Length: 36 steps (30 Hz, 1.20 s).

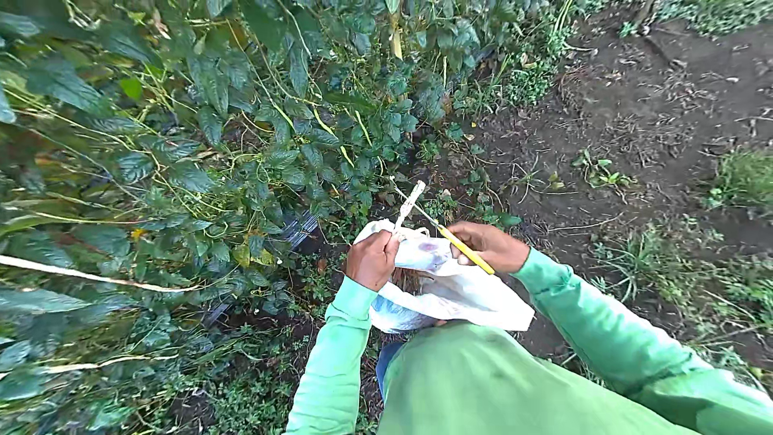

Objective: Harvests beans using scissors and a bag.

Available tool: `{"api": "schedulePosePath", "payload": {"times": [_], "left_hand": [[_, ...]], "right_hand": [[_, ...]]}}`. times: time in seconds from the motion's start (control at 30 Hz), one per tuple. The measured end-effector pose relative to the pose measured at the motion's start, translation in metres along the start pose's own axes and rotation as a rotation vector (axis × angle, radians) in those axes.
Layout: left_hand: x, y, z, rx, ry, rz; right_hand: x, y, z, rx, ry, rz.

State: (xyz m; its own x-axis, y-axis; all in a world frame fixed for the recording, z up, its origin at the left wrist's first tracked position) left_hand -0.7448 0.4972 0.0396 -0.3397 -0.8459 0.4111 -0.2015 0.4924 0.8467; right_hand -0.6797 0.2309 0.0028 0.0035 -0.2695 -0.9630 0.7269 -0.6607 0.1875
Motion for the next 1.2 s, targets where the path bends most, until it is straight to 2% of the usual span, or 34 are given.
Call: {"api": "schedulePosePath", "payload": {"times": [0.13, 0.27, 0.43, 0.53, 0.7, 0.8, 0.93, 1.03, 1.1, 1.2], "left_hand": [[0.005, -0.001, -0.003, -0.008, -0.007, 0.007], [0.005, -0.001, 0.0, 0.02, -0.002, 0.02], [-0.002, -0.001, 0.01, 0.115, -0.074, 0.156], [-0.006, 0.001, 0.014, 0.151, -0.119, 0.257], [-0.008, 0.002, 0.018, 0.161, -0.119, 0.333], [-0.003, 0.003, 0.017, 0.173, -0.168, 0.404], [0.0, 0.009, 0.009, 0.239, -0.175, 0.503], [-0.004, 0.015, 0.003, 0.276, -0.096, 0.532], [-0.009, 0.021, 0.002, 0.192, -0.017, 0.533], [-0.012, 0.037, -0.001, -0.251, 0.094, 0.174]], "right_hand": [[-0.006, 0.005, 0.002, 0.063, -0.025, 0.011], [-0.01, 0.003, 0.004, 0.093, -0.053, -0.105], [-0.002, -0.001, -0.006, 0.067, 0.079, -0.179], [-0.013, -0.009, -0.011, 0.112, 0.149, -0.193], [-0.037, -0.031, -0.033, 0.204, 0.153, -0.18], [-0.042, -0.039, -0.054, 0.122, 0.142, -0.128], [-0.041, -0.043, -0.076, -0.105, 0.067, -0.036], [-0.049, -0.031, -0.083, -0.049, 0.069, -0.046], [-0.063, -0.007, -0.088, 0.078, 0.074, -0.198], [-0.101, 0.043, -0.088, 0.2, 0.077, -0.403]]}}
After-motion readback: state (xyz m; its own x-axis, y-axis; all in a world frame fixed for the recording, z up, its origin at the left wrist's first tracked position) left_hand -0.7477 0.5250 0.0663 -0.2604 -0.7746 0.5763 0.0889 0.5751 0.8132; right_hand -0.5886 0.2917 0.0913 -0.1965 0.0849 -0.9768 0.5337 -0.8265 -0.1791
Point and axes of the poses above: each hand's wrist, its own z-axis away from the middle knuckle, its own y-axis out of the back of the hand, x = y × z, the point moved 1 cm from there along -z, towards the middle knuckle, and after that the axes turned 10 degrees about -y, right-handed, at the moved point
